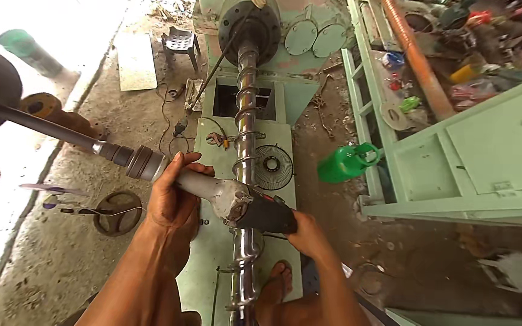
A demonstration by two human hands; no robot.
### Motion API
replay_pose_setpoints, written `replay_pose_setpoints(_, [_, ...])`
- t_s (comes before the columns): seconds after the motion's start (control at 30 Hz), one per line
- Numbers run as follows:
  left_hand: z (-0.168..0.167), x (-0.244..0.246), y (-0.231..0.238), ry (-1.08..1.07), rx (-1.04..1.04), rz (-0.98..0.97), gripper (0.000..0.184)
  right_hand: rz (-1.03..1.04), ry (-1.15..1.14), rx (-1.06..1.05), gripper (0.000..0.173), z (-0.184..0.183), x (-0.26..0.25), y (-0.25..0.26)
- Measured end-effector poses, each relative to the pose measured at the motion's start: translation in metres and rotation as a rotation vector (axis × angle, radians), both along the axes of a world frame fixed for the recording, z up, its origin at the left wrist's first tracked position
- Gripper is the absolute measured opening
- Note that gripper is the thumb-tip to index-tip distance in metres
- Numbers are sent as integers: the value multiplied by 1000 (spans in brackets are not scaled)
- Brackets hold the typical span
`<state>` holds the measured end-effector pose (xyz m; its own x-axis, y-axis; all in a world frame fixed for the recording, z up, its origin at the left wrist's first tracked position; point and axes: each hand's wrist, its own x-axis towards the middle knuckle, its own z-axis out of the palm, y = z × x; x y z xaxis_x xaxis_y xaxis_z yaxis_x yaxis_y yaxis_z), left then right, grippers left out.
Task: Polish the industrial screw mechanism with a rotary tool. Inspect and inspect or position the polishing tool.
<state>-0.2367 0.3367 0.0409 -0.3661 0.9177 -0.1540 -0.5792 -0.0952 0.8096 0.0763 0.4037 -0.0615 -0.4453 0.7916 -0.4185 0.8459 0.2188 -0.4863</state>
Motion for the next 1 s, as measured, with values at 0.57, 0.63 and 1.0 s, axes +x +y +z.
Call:
replay_pose_setpoints(0.57, [2,3,2,-60,-86,99,41,44,-18,-52,44,0,-1,3])
replay_pose_setpoints(0.63, [1,2,3,-66,-96,101,41,46,-21,-62,44,1,-1,2])
replay_pose_setpoints(1.0, [-1,1,5,-89,-112,111,40,56,-24,-79,45,0,1,3])
